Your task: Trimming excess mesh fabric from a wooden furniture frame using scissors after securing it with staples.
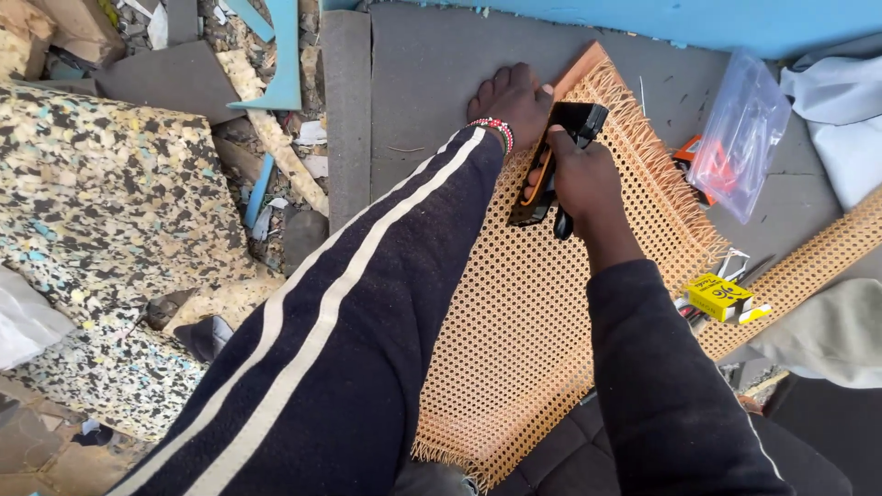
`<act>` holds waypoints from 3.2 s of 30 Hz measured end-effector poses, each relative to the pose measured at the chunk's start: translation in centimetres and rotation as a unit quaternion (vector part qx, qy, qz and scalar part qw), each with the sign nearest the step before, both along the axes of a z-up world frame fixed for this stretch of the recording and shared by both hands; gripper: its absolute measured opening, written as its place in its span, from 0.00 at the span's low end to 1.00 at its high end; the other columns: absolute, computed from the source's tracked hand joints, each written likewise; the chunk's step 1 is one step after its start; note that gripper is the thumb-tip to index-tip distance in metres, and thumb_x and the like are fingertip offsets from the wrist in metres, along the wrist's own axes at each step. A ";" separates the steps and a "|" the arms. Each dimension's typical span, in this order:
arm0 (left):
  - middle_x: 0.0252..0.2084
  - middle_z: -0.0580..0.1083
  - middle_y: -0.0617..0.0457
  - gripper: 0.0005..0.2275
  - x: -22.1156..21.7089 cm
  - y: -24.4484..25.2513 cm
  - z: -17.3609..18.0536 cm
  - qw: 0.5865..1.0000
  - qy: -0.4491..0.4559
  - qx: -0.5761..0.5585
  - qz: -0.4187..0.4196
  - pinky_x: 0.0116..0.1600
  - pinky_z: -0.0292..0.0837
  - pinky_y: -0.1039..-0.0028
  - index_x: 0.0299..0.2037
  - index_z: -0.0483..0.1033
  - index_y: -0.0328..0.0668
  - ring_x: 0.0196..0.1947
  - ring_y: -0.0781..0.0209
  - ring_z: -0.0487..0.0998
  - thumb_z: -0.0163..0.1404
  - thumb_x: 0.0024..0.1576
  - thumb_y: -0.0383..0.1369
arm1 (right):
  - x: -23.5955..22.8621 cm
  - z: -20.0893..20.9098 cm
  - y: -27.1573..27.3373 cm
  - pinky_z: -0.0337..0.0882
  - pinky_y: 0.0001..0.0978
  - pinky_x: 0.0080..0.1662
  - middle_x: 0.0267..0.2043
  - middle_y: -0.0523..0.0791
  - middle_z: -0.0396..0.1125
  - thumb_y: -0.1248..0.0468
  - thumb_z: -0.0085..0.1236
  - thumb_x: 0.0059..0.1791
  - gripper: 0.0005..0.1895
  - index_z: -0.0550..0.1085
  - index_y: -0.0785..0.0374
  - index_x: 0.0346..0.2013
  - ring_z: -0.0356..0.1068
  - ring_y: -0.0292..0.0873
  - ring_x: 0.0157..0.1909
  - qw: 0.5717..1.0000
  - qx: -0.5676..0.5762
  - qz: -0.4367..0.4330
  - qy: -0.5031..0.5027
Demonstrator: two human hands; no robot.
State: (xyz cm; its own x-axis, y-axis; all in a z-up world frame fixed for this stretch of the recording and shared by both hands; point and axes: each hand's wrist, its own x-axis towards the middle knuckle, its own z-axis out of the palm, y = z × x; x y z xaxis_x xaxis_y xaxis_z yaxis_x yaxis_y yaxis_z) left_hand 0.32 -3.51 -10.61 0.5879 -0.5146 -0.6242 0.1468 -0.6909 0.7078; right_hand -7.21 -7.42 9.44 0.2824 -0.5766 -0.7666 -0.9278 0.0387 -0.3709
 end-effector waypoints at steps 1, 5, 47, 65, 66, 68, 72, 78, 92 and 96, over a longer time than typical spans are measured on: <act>0.69 0.72 0.50 0.19 1.0 1.2 3.6 1.000 0.002 0.001 0.002 0.71 0.65 0.44 0.58 0.71 0.58 0.70 0.40 0.71 0.37 0.70 0.55 | 0.1 -0.3 -0.1 0.85 0.42 0.39 0.32 0.46 0.81 0.46 0.57 0.65 0.23 0.83 0.62 0.41 0.81 0.47 0.30 1.000 0.001 0.002 0.002; 0.90 0.54 0.44 0.71 2.4 4.3 12.5 0.995 0.090 -0.015 -0.028 0.86 0.43 0.39 0.89 0.52 0.44 0.89 0.38 0.51 0.30 0.36 0.86 | -0.7 -1.6 -0.8 0.81 0.37 0.40 0.31 0.44 0.83 0.51 0.49 0.63 0.24 0.84 0.59 0.33 0.82 0.43 0.31 0.996 -0.041 0.072 0.042; 0.73 0.74 0.44 0.57 5.3 4.8 15.5 0.987 0.160 0.000 0.021 0.78 0.60 0.49 0.56 0.76 0.52 0.78 0.42 0.70 0.17 0.32 0.83 | 2.1 1.1 -1.1 0.80 0.37 0.33 0.34 0.47 0.81 0.49 0.58 0.65 0.20 0.83 0.61 0.42 0.83 0.46 0.32 0.998 0.026 -0.053 0.001; 0.79 0.62 0.42 0.58 3.7 4.7 14.4 0.993 0.112 0.002 -0.047 0.88 0.49 0.50 0.71 0.63 0.45 0.86 0.37 0.57 0.52 0.41 0.85 | -2.9 -10.8 -1.5 0.76 0.53 0.40 0.21 0.58 0.69 0.63 0.54 0.53 0.16 0.79 0.67 0.24 0.81 0.56 0.32 0.982 -0.175 0.036 -0.069; 0.77 0.63 0.42 0.60 3.0 4.3 13.8 0.995 0.091 0.004 -0.042 0.88 0.50 0.50 0.70 0.62 0.44 0.85 0.37 0.59 0.48 0.41 0.88 | -2.5 -10.2 -1.2 0.77 0.52 0.40 0.22 0.57 0.70 0.62 0.54 0.54 0.16 0.79 0.66 0.26 0.82 0.55 0.32 0.986 -0.154 0.028 -0.063; 0.79 0.62 0.41 0.63 3.3 3.6 13.7 0.994 0.095 0.012 -0.047 0.88 0.50 0.51 0.73 0.62 0.42 0.86 0.37 0.58 0.47 0.39 0.89 | -1.6 -9.0 -1.4 0.78 0.51 0.40 0.24 0.57 0.72 0.60 0.55 0.55 0.16 0.79 0.66 0.28 0.82 0.54 0.33 0.992 -0.116 0.014 -0.057; 0.92 0.48 0.42 0.76 3.5 3.0 13.4 0.990 0.121 0.032 -0.063 0.86 0.43 0.37 0.90 0.44 0.40 0.90 0.36 0.47 0.42 0.32 0.86 | 0.3 -5.8 -0.8 0.82 0.47 0.40 0.30 0.54 0.77 0.56 0.57 0.59 0.16 0.80 0.64 0.35 0.84 0.51 0.35 0.999 -0.012 -0.027 -0.038; 0.72 0.71 0.47 0.59 5.0 4.4 16.0 0.986 0.165 0.015 0.007 0.82 0.54 0.52 0.63 0.74 0.49 0.79 0.44 0.67 0.22 0.31 0.84 | 1.6 0.7 -2.2 0.87 0.43 0.40 0.38 0.51 0.83 0.50 0.59 0.64 0.18 0.81 0.62 0.45 0.86 0.46 0.38 0.992 0.102 -0.076 -0.010; 0.71 0.73 0.43 0.51 4.5 3.4 12.5 0.990 0.138 0.010 0.030 0.79 0.57 0.48 0.56 0.75 0.51 0.78 0.39 0.69 0.17 0.42 0.80 | 3.3 0.1 -4.1 0.78 0.36 0.35 0.35 0.47 0.82 0.53 0.58 0.64 0.16 0.82 0.61 0.44 0.83 0.45 0.34 0.999 0.024 -0.007 0.036; 0.84 0.62 0.46 0.69 4.3 3.6 14.7 0.988 0.150 0.024 0.009 0.85 0.47 0.48 0.84 0.61 0.44 0.86 0.42 0.58 0.22 0.34 0.84 | 2.7 -1.2 -3.9 0.83 0.42 0.38 0.35 0.44 0.82 0.56 0.62 0.60 0.12 0.84 0.59 0.40 0.83 0.44 0.36 0.998 -0.035 -0.014 0.056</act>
State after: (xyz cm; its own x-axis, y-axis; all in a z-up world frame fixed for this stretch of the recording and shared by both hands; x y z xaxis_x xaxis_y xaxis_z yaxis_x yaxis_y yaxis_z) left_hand 4.57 0.08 4.11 0.3809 -0.4717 -0.7953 0.3571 -0.7183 0.5971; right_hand -4.47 -11.34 8.24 0.1805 -0.6369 -0.7495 -0.9627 0.0418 -0.2674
